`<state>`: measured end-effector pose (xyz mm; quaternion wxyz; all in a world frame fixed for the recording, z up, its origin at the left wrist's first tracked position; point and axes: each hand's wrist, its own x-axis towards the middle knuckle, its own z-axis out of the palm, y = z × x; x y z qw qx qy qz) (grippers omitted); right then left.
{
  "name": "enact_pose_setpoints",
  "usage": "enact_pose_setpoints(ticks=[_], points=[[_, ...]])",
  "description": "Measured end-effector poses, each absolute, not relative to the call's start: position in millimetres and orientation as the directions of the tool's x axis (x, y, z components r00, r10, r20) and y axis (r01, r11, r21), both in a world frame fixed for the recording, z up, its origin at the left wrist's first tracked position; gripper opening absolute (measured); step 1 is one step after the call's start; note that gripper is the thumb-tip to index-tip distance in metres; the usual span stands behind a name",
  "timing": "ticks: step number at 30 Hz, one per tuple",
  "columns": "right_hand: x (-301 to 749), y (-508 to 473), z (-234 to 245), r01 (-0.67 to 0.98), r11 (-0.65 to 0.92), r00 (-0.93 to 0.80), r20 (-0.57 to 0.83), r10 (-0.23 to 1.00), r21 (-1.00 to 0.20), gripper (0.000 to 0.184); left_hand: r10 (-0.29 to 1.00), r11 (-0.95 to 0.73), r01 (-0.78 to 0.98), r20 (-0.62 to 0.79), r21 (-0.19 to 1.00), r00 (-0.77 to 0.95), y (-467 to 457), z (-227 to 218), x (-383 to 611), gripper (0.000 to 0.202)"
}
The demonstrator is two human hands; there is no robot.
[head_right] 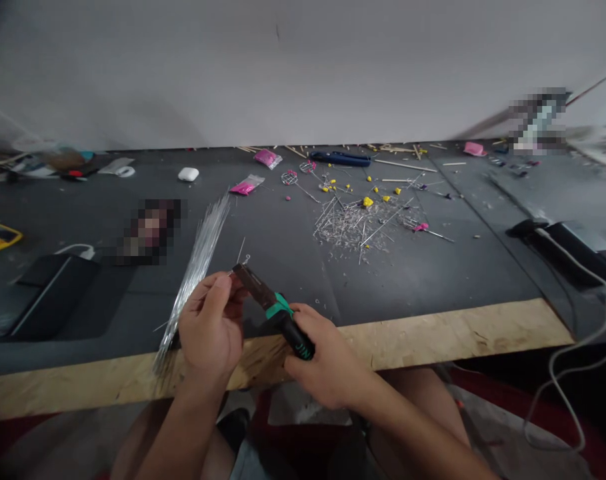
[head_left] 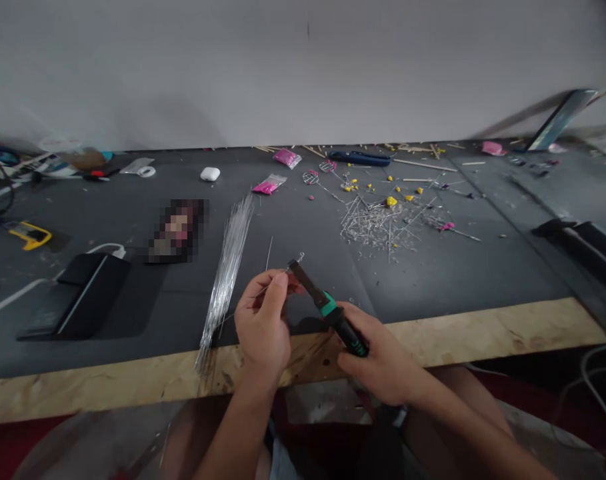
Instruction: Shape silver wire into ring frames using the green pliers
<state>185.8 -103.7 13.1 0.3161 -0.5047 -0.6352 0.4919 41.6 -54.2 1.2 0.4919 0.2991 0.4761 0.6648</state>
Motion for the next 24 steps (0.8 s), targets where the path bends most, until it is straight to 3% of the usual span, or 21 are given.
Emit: enact_pose_setpoints(ticks=[4,11,15,18,24], points=[[187,-103,13,0.303,0.018,-0.3,-0.077,0.951,-0.953,0.023,0.946,-0.04,-0.395,-0.093,0.918,-0.312,-52,1,42,0.009],[194,-102,23,0.258,-0.08,-0.332,-0.166,0.928,-0.963,0.015,0.928,-0.037,-0.44,-0.133,0.897,-0.348,-43,3,41,0.008],[204,-102,21,0.218,-0.12,-0.344,-0.191,0.919,-0.969,0.01,0.911,-0.103,-0.421,-0.084,0.901,-0.403,-40,4,39,0.006],[211,-100,13,0.201,-0.122,-0.25,-0.171,0.953,-0.972,0.005,0.907,-0.132,-0.377,-0.041,0.917,-0.419,-43,4,39,0.005],[227,-88,-6,0.502,-0.059,0.031,-0.05,0.998,-0.863,0.012,0.928,-0.124,-0.268,0.016,0.955,-0.372,-51,0,40,0.01]])
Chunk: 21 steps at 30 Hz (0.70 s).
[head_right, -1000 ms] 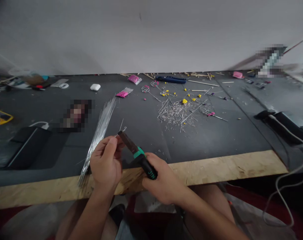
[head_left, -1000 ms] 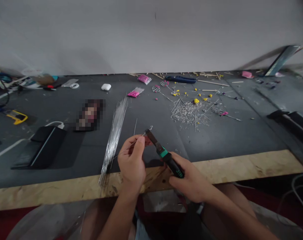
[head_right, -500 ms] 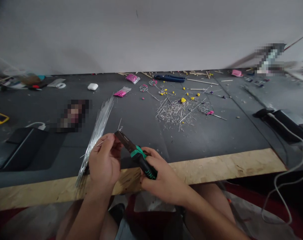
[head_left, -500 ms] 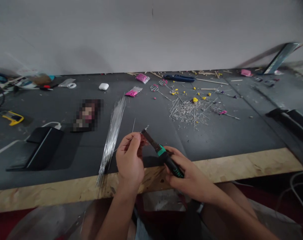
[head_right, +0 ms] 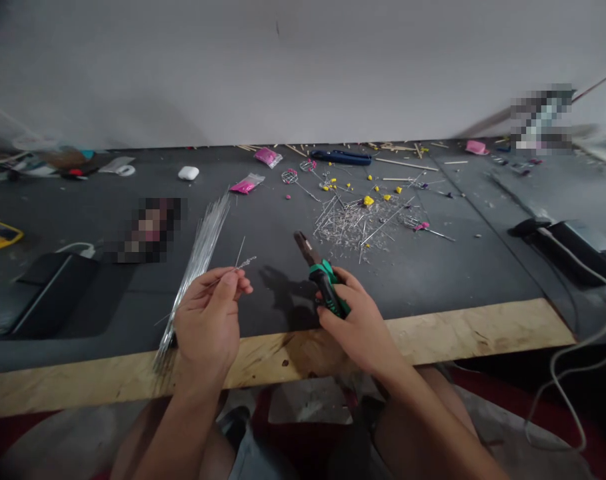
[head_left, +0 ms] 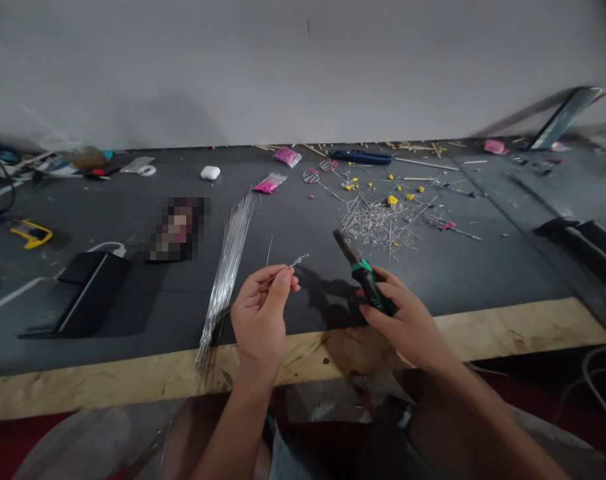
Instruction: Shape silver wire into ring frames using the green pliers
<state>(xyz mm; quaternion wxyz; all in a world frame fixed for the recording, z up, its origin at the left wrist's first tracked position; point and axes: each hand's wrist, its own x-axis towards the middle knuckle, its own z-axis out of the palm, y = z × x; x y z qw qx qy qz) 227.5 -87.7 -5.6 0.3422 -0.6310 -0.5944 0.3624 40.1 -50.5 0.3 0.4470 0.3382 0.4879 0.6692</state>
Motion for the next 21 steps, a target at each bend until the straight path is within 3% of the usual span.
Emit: enact_pose_setpoints(ticks=[8,12,15,17,21], points=[[244,-71,-25,0.745,-0.077,0.109,0.007,0.994,-0.662,0.018,0.976,-0.093,-0.357,0.014,0.929,-0.218,-55,-6,37,0.009],[244,-70,-29,0.726,-0.044,0.116,0.059,0.992,-0.686,0.032,0.991,-0.045,-0.399,-0.008,0.916,-0.131,-58,-9,41,0.008],[240,-72,-20,0.589,-0.021,0.217,0.133,0.967,-0.808,0.026,0.997,0.0,-0.367,-0.026,0.93,-0.067,-61,-9,43,0.008],[236,-73,-12,0.387,-0.042,0.285,0.076,0.956,-0.921,0.023,1.0,0.02,-0.269,-0.025,0.963,-0.014,-62,-8,42,0.008],[227,-76,1,-0.029,-0.174,0.044,-0.175,0.984,-0.984,0.028,0.982,-0.077,-0.005,0.077,0.997,0.172,-63,-6,39,0.006]])
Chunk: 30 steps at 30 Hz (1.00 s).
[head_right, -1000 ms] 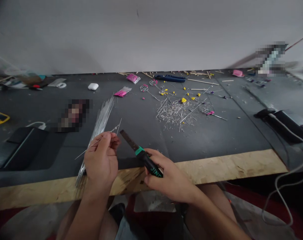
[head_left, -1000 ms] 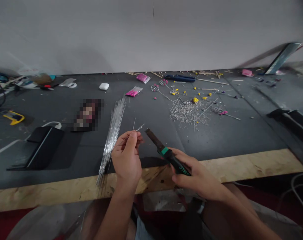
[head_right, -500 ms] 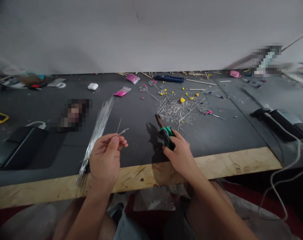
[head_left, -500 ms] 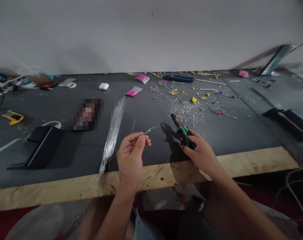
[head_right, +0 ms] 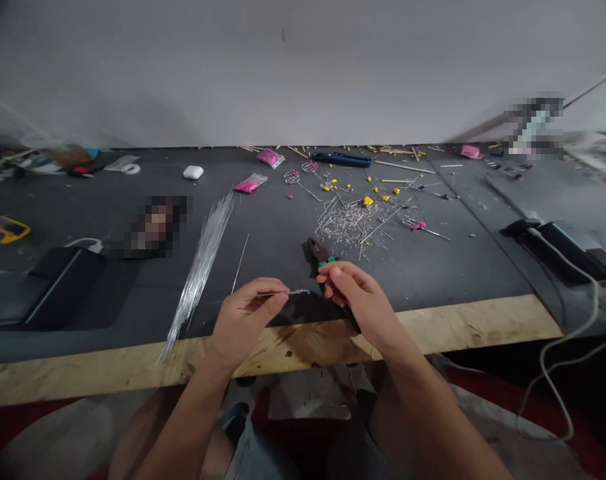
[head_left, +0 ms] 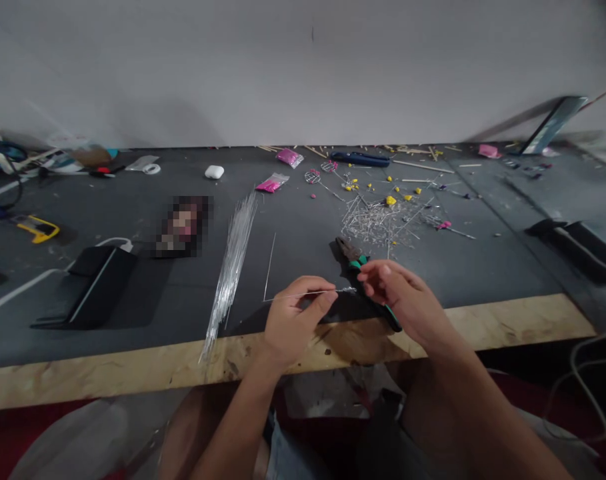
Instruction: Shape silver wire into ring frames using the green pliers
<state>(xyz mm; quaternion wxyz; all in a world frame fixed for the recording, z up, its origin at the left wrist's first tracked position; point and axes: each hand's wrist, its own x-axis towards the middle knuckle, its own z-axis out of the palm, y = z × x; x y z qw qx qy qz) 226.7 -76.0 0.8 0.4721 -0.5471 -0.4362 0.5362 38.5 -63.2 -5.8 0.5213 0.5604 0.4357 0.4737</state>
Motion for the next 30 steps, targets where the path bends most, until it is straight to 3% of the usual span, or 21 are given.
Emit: enact_pose_setpoints(ticks=[3,9,15,20,25,30], points=[[218,-76,5,-0.05,-0.262,-0.109,-0.255,0.961,-0.964,0.021,0.963,-0.099,0.047,0.083,0.994,0.256,-64,-4,37,0.007],[202,-72,5,-0.109,-0.298,-0.245,-0.265,0.933,-0.948,0.016,0.97,0.093,-0.077,-0.072,0.993,0.233,-65,0,39,0.006],[190,-69,-6,-0.201,-0.215,-0.216,-0.171,0.961,-0.956,0.016,0.979,0.168,-0.187,-0.141,0.968,0.149,-64,-4,41,0.008],[185,-70,-11,-0.218,-0.181,-0.173,-0.145,0.974,-0.959,0.015,0.991,0.112,-0.182,-0.095,0.977,0.097,-66,-8,46,0.012],[186,-68,-9,-0.249,-0.187,-0.178,-0.145,0.973,-0.95,0.012,0.991,0.087,-0.225,-0.061,0.971,0.117,-65,-7,47,0.014],[189,-66,-7,-0.222,-0.185,-0.202,-0.14,0.969,-0.957,0.01,0.968,0.184,-0.319,-0.115,0.93,0.222,-62,0,45,0.011]])
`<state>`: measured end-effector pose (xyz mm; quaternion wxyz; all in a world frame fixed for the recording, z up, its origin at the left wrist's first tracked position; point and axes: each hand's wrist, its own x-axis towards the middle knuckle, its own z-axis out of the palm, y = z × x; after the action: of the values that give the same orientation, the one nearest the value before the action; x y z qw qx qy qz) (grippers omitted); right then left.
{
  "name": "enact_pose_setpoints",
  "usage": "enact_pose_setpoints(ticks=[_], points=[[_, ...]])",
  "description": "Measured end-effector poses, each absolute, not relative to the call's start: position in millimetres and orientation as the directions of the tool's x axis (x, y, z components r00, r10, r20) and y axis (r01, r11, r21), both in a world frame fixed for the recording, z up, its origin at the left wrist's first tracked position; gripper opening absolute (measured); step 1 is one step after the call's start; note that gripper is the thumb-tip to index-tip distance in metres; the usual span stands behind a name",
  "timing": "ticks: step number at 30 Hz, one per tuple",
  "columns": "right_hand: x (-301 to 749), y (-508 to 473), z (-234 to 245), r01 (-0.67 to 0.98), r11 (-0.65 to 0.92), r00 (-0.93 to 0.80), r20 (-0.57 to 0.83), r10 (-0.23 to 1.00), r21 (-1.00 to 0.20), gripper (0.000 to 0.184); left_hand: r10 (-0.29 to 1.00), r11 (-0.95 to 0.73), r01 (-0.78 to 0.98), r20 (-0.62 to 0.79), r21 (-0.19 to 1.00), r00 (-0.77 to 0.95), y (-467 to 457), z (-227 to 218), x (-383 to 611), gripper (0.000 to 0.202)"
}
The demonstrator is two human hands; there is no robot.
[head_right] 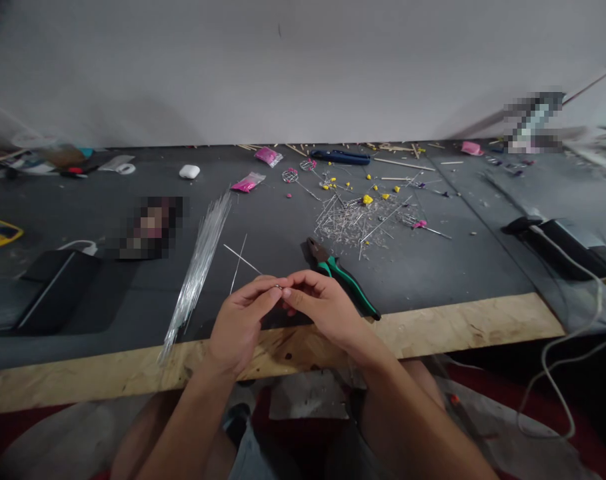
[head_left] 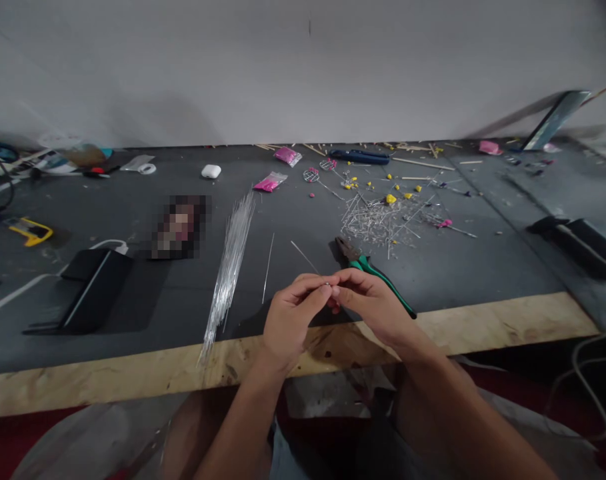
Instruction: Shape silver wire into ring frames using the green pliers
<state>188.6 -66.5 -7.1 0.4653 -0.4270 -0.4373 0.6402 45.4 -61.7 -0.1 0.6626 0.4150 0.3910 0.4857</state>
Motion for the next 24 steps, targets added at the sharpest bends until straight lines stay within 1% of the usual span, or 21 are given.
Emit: enact_pose_setpoints(ticks=[4,7,13,19,24], points=[[188.6,-66.4,-4.9,-0.248,-0.192,-0.198,-0.144,0.97,-0.95,0.007,0.951,0.285,-0.391,-0.207,0.875,0.23,-60.8,2.3,44.8,0.008],[188.1,-66.1,-4.2,-0.246,-0.185,-0.17,-0.145,0.975,-0.952,0.007,0.948,0.308,-0.403,-0.24,0.862,0.211,-60.4,0.7,44.6,0.007],[188.6,-65.1,-4.3,-0.186,-0.161,-0.141,-0.136,0.981,-0.969,0.007,0.943,0.314,-0.374,-0.241,0.873,0.23,-58.9,0.6,44.1,0.006],[188.5,-66.6,-0.8,-0.159,-0.168,-0.165,-0.141,0.976,-0.973,0.006,0.938,0.312,-0.354,-0.227,0.882,0.261,-59.1,2.5,42.1,0.009],[187.1,-68.0,0.9,-0.122,-0.169,-0.196,-0.143,0.97,-0.978,0.005,0.953,0.247,-0.268,-0.183,0.931,0.242,-59.0,2.3,37.0,0.008]])
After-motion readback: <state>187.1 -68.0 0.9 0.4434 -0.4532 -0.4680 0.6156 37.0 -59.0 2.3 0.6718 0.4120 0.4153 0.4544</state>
